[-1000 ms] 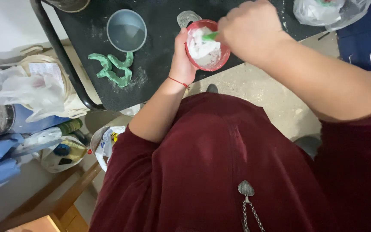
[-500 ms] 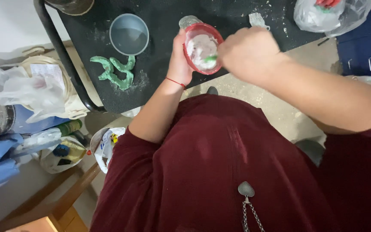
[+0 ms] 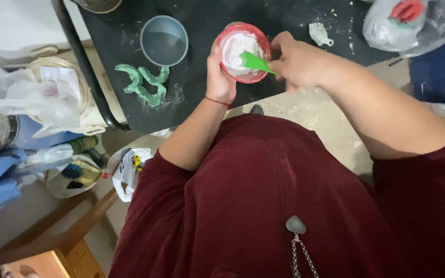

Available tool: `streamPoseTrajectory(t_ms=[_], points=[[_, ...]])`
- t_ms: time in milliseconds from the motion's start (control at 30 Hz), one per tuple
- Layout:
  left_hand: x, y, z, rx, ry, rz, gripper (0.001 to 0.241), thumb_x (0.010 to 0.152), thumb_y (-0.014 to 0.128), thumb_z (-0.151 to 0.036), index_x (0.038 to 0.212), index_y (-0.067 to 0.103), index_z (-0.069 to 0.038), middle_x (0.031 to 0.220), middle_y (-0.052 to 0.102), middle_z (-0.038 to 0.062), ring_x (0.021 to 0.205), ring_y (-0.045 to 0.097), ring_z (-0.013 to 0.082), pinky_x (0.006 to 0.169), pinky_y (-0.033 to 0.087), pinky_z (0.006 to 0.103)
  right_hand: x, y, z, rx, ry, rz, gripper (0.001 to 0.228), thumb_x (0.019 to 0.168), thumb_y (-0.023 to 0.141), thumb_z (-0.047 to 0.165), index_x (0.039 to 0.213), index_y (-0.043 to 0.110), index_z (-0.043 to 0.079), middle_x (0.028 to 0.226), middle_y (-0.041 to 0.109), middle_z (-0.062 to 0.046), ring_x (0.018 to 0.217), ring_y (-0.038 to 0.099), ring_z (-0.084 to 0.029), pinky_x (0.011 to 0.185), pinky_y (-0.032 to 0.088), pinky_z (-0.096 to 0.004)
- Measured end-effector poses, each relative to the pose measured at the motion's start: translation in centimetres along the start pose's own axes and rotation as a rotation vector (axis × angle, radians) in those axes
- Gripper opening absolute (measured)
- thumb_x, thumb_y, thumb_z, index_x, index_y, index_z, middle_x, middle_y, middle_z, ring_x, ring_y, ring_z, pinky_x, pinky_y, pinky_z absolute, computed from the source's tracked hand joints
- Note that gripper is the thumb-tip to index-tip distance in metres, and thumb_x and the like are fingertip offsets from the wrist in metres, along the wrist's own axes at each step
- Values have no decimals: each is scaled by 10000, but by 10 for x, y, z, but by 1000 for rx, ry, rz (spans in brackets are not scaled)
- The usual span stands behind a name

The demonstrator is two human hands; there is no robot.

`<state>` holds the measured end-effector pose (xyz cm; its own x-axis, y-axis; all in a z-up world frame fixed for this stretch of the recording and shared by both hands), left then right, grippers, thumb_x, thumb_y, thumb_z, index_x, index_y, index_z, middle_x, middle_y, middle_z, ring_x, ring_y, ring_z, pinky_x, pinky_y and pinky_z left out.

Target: The person retrieves a small white object from a drawer and places it on a table. They then pour a white powder from a bag into a red bowl and add water from a purple cup. Using a green spatula, the person mixes the ingredients into a pink paste and applies it to a small object.

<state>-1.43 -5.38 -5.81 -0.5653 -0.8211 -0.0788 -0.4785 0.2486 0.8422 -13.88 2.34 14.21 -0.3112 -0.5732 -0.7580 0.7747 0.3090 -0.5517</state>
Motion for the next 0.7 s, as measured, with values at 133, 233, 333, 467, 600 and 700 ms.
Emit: streamPoseTrajectory(t_ms=[133,233,333,467,600,700], points=[[0,12,-29,65,158,101,526,1060,612,-446,1370,604,-20,1291,687,136,1222,636,267,1063,493,418,43,-26,7,73,-37,-64,561,980,562,459,1466,480,193,1010,667,-112,719,557,-224,599,376,-398],[3,-4,-32,-13,183,36,522,1041,650,-406,1377,592,-12,1299,686,154,1220,639,273,1062,486,416,203,-10,-25,787,-547,-80,308,1032,544,77,794,374,173,704,442,-47,550,384,-121,495,282,-273],[-7,6,-55,49,173,-21,596,1045,612,-492,1412,564,-25,1346,669,150,1259,621,277,1094,487,440,283,-8,-7,543,-623,-525,215,858,862,203,995,697,186,940,673,63,851,597,-68,777,516,-281],[-16,1,-69,45,192,-80,630,1022,655,-498,1418,576,-15,1336,686,150,1256,632,273,1104,491,440,298,-6,20,505,-849,-672,293,830,892,147,1060,717,97,1021,762,-42,924,728,-141,837,572,-311],[-14,-16,-66,36,178,-140,604,992,670,-483,1375,611,-20,1300,709,157,1222,656,281,1077,511,453,291,-12,11,388,-796,-884,181,830,860,208,915,702,182,895,742,23,825,688,-151,777,491,-330],[-13,-11,-70,35,161,-160,524,1014,634,-436,1322,654,-13,1243,735,152,1174,678,269,1046,528,439,262,-17,-2,440,-880,-846,214,856,909,137,946,716,163,918,739,10,821,668,-137,774,499,-308]])
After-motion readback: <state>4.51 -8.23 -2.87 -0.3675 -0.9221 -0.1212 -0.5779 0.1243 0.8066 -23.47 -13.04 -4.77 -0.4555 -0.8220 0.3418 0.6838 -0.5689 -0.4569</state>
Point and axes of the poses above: each hand's wrist, its own x-axis towards the middle knuckle, its own y-axis out of the palm, z = x × y, the point moved 3 cm from there along x, towards the middle knuckle
